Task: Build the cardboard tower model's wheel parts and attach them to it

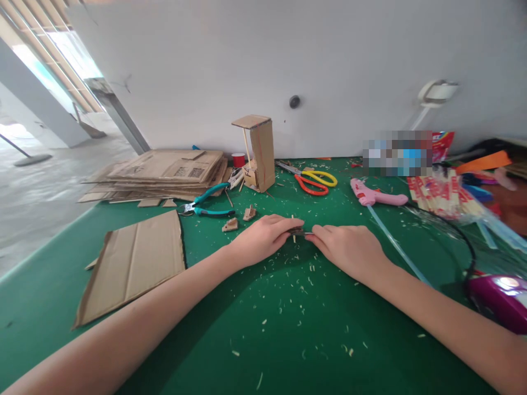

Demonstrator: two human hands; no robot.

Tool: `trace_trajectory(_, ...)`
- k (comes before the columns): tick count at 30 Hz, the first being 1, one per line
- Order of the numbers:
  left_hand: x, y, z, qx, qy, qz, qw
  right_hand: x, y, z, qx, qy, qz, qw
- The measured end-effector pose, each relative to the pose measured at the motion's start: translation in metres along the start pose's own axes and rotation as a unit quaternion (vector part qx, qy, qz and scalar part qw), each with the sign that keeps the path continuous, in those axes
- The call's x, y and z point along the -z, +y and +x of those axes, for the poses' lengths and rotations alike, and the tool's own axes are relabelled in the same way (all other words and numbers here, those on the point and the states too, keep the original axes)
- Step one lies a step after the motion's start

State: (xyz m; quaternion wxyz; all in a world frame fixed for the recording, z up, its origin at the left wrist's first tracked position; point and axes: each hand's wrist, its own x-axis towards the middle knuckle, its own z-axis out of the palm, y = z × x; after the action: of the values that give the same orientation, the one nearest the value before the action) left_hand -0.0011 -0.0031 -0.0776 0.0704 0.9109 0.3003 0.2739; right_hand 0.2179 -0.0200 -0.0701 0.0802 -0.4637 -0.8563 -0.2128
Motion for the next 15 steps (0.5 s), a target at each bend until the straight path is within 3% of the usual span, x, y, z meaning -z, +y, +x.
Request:
trace_trajectory(5,-0.0017,-0.0025,0.0011,-0.018,-0.001,-0.005,1.000,0.0050,0.0029,0.0016,0.048,-0.032,-0.001,0.998)
trace_trajectory(11,-0.0019,-0.0010,0.0004,-0.027,0.000,0.006,1.000,0.0029,-0.0030,-0.0043,-0.013,0.012,-0.012,1.000)
trace_trajectory(15,-0.0008,0.0008,-0.0005,-0.025,0.002,0.013,1.000,0.0044,-0.0024,-0.0021,0.002,-0.013,-0.015,1.000)
